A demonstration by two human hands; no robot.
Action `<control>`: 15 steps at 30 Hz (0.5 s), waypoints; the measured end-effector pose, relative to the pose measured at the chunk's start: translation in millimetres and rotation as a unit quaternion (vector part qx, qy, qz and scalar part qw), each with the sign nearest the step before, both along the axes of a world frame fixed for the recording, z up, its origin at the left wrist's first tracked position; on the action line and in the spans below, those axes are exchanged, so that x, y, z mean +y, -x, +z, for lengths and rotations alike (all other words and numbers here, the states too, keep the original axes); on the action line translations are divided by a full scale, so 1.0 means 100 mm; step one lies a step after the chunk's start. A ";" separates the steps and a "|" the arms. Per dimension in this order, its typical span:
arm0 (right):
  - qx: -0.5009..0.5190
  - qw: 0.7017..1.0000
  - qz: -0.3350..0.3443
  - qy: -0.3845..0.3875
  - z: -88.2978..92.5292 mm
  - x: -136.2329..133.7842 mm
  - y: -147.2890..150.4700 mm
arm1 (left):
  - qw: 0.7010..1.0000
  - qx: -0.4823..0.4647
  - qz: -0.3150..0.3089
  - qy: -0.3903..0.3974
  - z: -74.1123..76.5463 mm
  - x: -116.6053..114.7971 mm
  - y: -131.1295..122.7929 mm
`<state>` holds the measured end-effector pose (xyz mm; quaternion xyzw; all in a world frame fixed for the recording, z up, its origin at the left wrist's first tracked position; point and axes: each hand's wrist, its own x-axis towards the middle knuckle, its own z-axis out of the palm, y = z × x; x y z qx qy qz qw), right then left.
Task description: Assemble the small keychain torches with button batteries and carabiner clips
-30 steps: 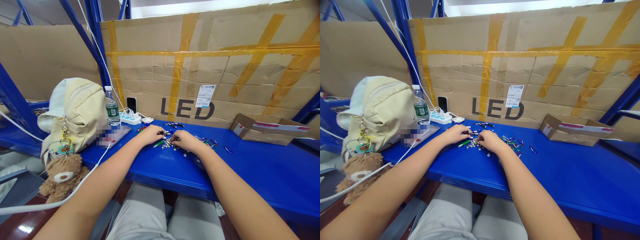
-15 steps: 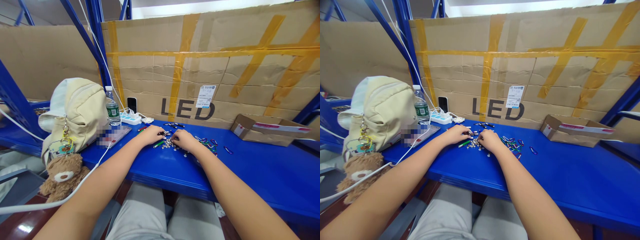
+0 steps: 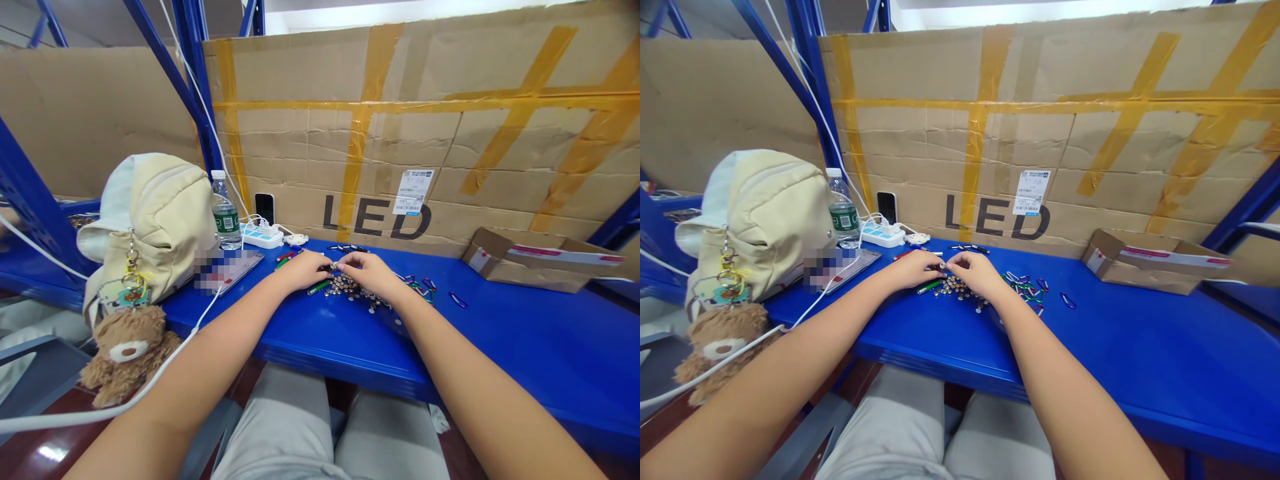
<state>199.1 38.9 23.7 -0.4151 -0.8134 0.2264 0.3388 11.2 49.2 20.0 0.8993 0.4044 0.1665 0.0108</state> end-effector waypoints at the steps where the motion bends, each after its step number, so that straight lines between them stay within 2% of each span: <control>1: 0.002 1.000 -0.003 0.001 -0.02 0.01 0.00 | 1.000 0.001 -0.001 -0.001 0.00 0.00 0.00; 10: 0.010 1.000 -0.016 0.012 -0.08 0.02 0.06 | 1.000 0.023 -0.008 -0.003 0.03 -0.06 -0.06; 15: -0.022 0.997 -0.045 -0.056 0.01 0.00 0.00 | 1.000 0.005 0.009 0.005 0.01 -0.04 -0.05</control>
